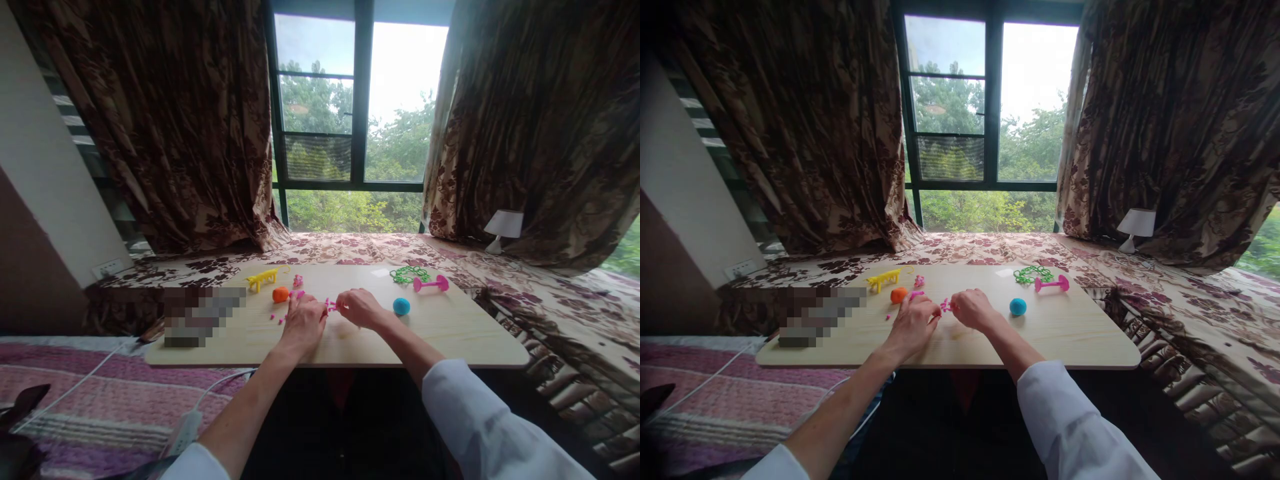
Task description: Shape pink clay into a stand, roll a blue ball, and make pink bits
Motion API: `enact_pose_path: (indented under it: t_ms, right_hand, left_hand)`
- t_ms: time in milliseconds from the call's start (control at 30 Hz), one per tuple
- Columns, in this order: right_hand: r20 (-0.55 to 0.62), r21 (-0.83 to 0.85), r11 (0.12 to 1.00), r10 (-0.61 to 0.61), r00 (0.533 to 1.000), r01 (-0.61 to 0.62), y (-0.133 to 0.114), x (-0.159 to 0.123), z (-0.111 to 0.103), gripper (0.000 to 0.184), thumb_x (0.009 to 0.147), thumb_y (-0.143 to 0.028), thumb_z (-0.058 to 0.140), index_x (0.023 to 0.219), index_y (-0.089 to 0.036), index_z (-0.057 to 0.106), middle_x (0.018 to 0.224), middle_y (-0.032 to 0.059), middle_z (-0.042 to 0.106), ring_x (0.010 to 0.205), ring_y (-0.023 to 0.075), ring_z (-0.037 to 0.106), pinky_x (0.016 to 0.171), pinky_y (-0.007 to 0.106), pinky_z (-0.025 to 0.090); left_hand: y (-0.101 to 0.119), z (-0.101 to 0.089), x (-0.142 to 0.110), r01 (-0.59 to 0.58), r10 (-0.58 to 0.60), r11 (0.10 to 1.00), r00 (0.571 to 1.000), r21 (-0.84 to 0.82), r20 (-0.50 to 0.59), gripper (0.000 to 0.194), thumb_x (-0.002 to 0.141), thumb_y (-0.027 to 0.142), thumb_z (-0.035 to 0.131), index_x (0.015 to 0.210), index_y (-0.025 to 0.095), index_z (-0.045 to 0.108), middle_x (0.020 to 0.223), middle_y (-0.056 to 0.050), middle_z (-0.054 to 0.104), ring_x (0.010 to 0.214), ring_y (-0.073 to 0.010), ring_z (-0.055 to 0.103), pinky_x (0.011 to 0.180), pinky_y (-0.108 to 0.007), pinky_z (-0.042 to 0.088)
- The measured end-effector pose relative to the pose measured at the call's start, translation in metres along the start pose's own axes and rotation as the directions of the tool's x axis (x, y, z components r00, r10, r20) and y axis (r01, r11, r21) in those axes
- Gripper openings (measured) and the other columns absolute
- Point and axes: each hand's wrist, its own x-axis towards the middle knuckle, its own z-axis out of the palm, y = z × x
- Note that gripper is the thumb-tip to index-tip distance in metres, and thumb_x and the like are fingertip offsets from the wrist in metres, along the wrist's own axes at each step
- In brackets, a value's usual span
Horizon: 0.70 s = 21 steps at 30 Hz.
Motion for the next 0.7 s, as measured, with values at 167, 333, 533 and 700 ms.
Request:
enact_pose_path:
  t_ms: [167,333,533,700]
  right_hand:
    - [-0.014,0.147,0.987,0.074,0.997,-0.072,0.01,-0.001,0.001,0.025,0.079,-0.016,0.047,0.093,-0.024,0.066,0.081,0.0019,0.069,0.075,0.0148,0.061,0.064,0.022,0.039]
    - [-0.019,0.316,0.945,0.091,0.996,-0.08,0.014,0.002,0.008,0.022,0.077,-0.017,0.051,0.086,-0.021,0.07,0.08,0.0016,0.07,0.073,0.0134,0.061,0.064,0.02,0.041]
    - [-0.031,0.476,0.877,0.098,0.995,-0.072,0.017,0.006,0.018,0.021,0.077,-0.021,0.051,0.086,-0.016,0.069,0.077,0.0024,0.07,0.068,0.0117,0.061,0.058,0.018,0.042]
    - [-0.067,0.516,0.852,0.139,0.988,-0.085,0.018,0.009,0.021,0.022,0.076,-0.022,0.05,0.081,-0.015,0.07,0.074,0.0032,0.07,0.066,0.0118,0.059,0.06,0.02,0.042]
  left_hand:
    - [0.007,0.0,-0.003,0.027,-0.028,0.999,1.0,-0.039,-0.013,0.019,0.076,0.018,0.048,0.083,0.024,0.065,0.084,-0.004,0.065,0.096,-0.0225,0.05,0.102,-0.048,0.016]
    - [0.009,0.004,-0.004,0.036,-0.037,0.996,0.999,-0.087,-0.017,0.025,0.077,0.018,0.048,0.093,0.025,0.065,0.087,-0.004,0.066,0.098,-0.0219,0.05,0.102,-0.046,0.018]
    - [0.009,0.021,0.007,0.135,-0.142,0.979,0.989,-0.156,-0.032,0.032,0.079,0.02,0.048,0.108,0.022,0.059,0.09,-0.004,0.067,0.093,-0.0197,0.054,0.095,-0.041,0.028]
    - [0.007,0.029,0.014,0.187,-0.192,0.96,0.981,-0.208,-0.004,0.017,0.077,0.023,0.05,0.084,0.022,0.067,0.081,-0.004,0.068,0.086,-0.0189,0.057,0.09,-0.038,0.033]
